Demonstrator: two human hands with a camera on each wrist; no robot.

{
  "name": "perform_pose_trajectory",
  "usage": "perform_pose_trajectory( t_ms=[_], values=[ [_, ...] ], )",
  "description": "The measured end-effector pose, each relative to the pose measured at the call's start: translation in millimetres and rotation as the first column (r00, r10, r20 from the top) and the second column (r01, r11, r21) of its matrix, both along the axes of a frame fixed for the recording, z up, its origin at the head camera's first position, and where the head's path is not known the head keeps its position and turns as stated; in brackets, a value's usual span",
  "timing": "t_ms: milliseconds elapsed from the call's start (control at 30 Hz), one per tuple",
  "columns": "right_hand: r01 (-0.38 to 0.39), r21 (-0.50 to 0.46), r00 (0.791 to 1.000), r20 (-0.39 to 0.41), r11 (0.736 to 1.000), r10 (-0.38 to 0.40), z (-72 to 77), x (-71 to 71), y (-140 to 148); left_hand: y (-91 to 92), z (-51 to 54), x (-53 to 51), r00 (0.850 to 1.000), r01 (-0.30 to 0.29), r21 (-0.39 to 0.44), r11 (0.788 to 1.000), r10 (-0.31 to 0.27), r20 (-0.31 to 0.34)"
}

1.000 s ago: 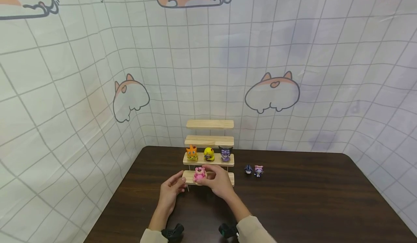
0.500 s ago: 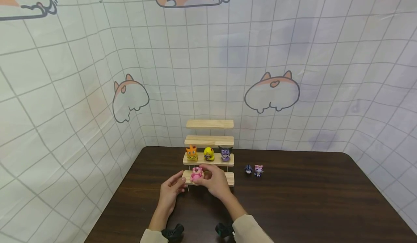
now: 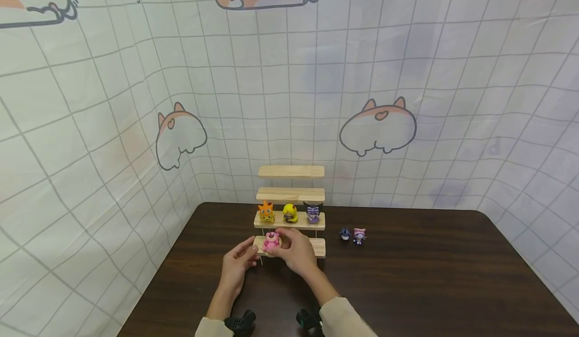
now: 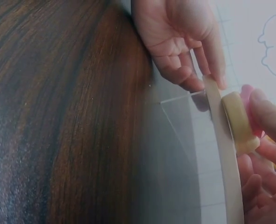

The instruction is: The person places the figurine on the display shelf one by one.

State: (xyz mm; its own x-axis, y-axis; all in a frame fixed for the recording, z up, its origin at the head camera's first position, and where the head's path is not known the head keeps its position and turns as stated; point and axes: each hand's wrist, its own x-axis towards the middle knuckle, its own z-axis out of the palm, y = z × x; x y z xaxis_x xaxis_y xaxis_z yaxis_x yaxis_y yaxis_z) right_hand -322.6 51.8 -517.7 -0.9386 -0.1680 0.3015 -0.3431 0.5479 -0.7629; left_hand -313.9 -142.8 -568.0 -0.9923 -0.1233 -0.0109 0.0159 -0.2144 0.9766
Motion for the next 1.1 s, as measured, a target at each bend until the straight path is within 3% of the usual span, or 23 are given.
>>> perform_pose_trajectory(
  t_ms=[633, 1100],
  values=[
    [0.092, 0.019, 0.994, 0.050, 0.996, -0.093, 4.2, 2.1, -8.4, -0.6, -1.4, -0.8, 1.000, -0.004, -0.009, 1.000, 0.004, -0.010],
    [0.035, 0.007, 0.998, 0.048, 0.999, -0.035, 2.4, 3.6, -2.3, -0.4, -2.6, -1.7, 1.000, 0.005, 0.018, 1.000, -0.005, -0.006]
  ],
)
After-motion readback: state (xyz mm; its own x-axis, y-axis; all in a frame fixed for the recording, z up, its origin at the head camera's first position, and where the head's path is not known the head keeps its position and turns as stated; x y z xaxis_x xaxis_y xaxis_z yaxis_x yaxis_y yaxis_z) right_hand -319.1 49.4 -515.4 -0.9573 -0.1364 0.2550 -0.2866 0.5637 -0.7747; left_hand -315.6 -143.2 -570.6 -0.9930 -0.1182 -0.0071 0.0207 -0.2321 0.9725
